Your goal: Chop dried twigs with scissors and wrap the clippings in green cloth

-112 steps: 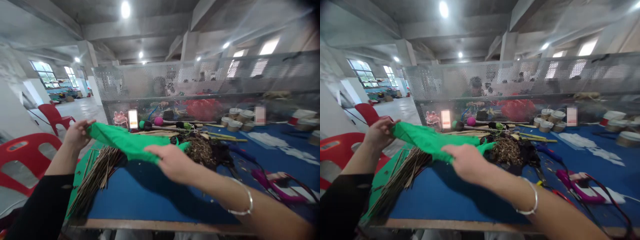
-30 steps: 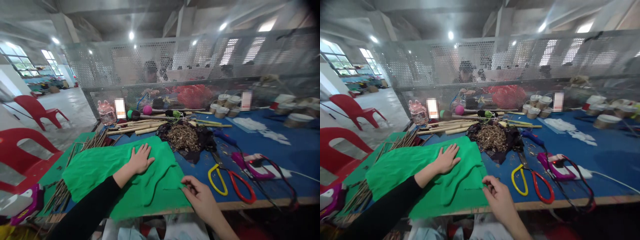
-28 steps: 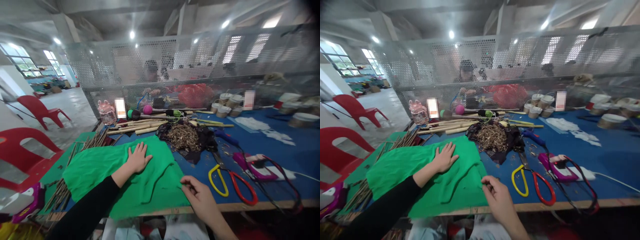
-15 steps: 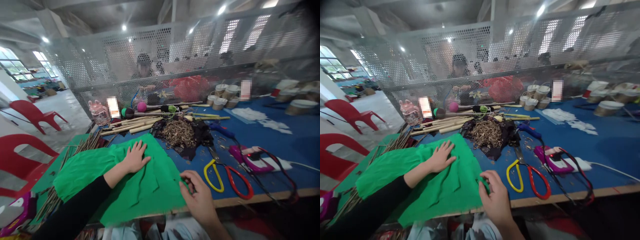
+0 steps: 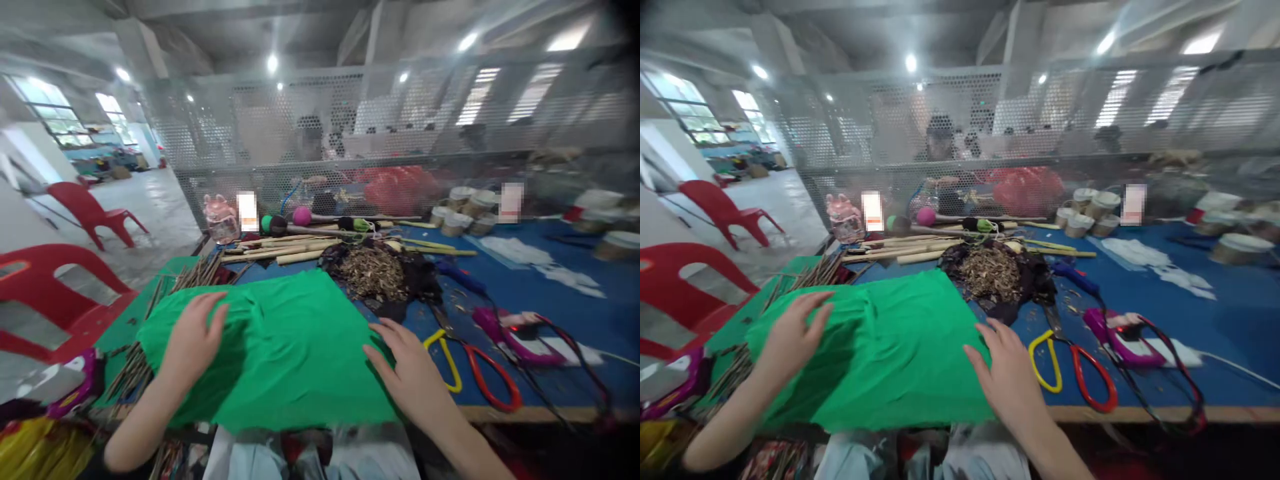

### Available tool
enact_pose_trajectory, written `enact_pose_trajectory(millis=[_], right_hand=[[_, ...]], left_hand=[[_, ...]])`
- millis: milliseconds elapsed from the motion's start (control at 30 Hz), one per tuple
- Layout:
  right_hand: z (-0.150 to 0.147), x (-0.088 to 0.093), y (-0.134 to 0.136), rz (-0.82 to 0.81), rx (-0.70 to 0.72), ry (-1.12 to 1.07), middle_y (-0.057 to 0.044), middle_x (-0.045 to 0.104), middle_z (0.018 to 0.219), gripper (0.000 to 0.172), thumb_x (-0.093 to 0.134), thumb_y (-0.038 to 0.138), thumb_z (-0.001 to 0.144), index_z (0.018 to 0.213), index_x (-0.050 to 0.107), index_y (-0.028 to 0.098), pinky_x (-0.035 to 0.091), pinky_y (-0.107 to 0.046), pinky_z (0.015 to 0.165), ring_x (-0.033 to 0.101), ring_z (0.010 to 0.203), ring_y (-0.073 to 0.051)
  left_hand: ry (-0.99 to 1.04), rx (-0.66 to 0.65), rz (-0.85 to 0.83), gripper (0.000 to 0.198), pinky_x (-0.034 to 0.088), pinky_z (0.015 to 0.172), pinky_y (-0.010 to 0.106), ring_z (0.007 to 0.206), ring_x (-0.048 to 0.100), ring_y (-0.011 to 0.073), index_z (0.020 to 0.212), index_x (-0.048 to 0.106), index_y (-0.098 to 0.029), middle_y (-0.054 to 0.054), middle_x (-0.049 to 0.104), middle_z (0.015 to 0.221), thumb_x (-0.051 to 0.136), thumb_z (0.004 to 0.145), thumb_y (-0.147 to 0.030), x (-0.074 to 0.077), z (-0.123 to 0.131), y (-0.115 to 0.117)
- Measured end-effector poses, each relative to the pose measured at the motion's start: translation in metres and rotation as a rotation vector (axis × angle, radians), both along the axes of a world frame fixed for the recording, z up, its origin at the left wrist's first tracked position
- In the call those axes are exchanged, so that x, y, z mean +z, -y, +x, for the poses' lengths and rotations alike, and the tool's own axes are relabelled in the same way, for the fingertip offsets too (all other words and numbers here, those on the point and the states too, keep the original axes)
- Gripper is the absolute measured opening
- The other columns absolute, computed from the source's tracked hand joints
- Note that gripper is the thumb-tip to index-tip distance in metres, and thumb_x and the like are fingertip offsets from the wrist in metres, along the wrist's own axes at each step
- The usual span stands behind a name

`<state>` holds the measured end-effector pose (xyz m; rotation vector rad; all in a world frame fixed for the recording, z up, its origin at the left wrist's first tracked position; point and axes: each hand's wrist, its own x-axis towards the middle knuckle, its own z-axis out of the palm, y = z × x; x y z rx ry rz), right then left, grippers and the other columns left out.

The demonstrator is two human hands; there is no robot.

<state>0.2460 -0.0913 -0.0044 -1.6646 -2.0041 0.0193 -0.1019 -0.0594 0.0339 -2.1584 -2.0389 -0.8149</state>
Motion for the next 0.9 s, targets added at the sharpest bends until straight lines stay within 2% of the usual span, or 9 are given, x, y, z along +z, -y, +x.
enact_pose_trajectory(millis=[100,167,267,400,467,567,733,833,900], right_hand=[[-0.036,0.025,-0.031,0.031,0.250,-0.005,-0.013,0.051,0.123,0.049,0.043,0.050,0.083,0.116,0.053,0.016,0.037,-0.043,0.096,0.044,0.116,-0.026],[-0.083,0.038,-0.059,-0.007,0.422,0.001,-0.013,0.050,0.125,0.050,0.043,0.049,0.083,0.119,0.051,0.014,0.033,-0.044,0.099,0.040,0.119,-0.027],[-0.168,0.039,-0.099,-0.177,0.662,-0.026,-0.013,0.052,0.123,0.053,0.047,0.049,0.081,0.121,0.049,0.013,0.036,-0.038,0.097,0.047,0.114,-0.025],[-0.247,0.009,-0.126,-0.270,0.659,-0.093,-0.015,0.047,0.128,0.058,0.045,0.045,0.083,0.127,0.041,0.008,0.035,-0.033,0.097,0.045,0.116,-0.022],[-0.259,-0.008,-0.128,-0.248,0.643,-0.087,-0.017,0.044,0.131,0.059,0.046,0.043,0.083,0.129,0.039,0.006,0.030,-0.037,0.100,0.040,0.120,-0.024],[-0.258,-0.025,-0.124,-0.214,0.630,-0.025,-0.017,0.040,0.133,0.061,0.052,0.042,0.079,0.128,0.040,0.008,0.025,-0.041,0.103,0.034,0.124,-0.027],[-0.252,-0.032,-0.125,-0.197,0.629,0.019,-0.015,0.039,0.134,0.061,0.051,0.046,0.079,0.128,0.042,0.011,0.024,-0.041,0.103,0.032,0.125,-0.027],[-0.254,-0.034,-0.131,-0.185,0.634,-0.119,-0.014,0.044,0.130,0.053,0.050,0.041,0.082,0.127,0.043,0.013,0.027,-0.040,0.102,0.036,0.122,-0.024],[-0.255,-0.037,-0.136,-0.172,0.614,-0.220,-0.012,0.046,0.128,0.044,0.046,0.035,0.086,0.125,0.043,0.015,0.031,-0.040,0.100,0.041,0.118,-0.022]], left_hand=[[-0.067,0.421,-0.150,0.045,0.044,0.080,0.038,0.091,0.059,0.0272,0.103,0.056,-0.011,0.015,0.063,0.096,0.030,0.083,-0.042,-0.004,-0.063,0.039],[-0.088,0.555,-0.380,0.048,0.045,0.072,0.039,0.083,0.061,0.0303,0.094,0.059,-0.013,0.015,0.065,0.086,0.029,0.081,-0.049,-0.009,-0.080,0.056],[-0.043,0.594,-0.564,0.054,0.045,0.065,0.038,0.079,0.063,0.0319,0.087,0.060,-0.017,0.015,0.066,0.081,0.031,0.076,-0.061,-0.013,-0.073,0.064],[0.005,0.669,-0.467,0.059,0.045,0.066,0.037,0.084,0.062,0.0318,0.111,0.049,-0.016,0.016,0.065,0.094,0.036,0.075,-0.060,-0.008,-0.058,0.057],[0.027,0.690,-0.443,0.060,0.045,0.067,0.038,0.085,0.062,0.0317,0.117,0.045,-0.016,0.016,0.065,0.094,0.033,0.077,-0.059,-0.007,-0.063,0.054],[0.030,0.664,-0.484,0.056,0.044,0.068,0.037,0.085,0.062,0.0312,0.107,0.055,-0.019,0.014,0.067,0.090,0.030,0.078,-0.060,-0.007,-0.080,0.052],[0.003,0.658,-0.417,0.039,0.044,0.065,0.035,0.083,0.062,0.0296,0.090,0.064,-0.024,0.010,0.068,0.088,0.040,0.077,-0.052,-0.008,-0.096,0.043],[0.091,0.695,-0.186,0.034,0.044,0.065,0.033,0.079,0.062,0.0267,0.088,0.064,-0.022,0.008,0.068,0.084,0.042,0.079,-0.045,0.003,-0.075,0.033],[0.199,0.577,0.029,0.034,0.045,0.069,0.031,0.078,0.062,0.0223,0.093,0.064,-0.019,0.008,0.068,0.085,0.041,0.081,-0.042,0.015,-0.046,0.027]])
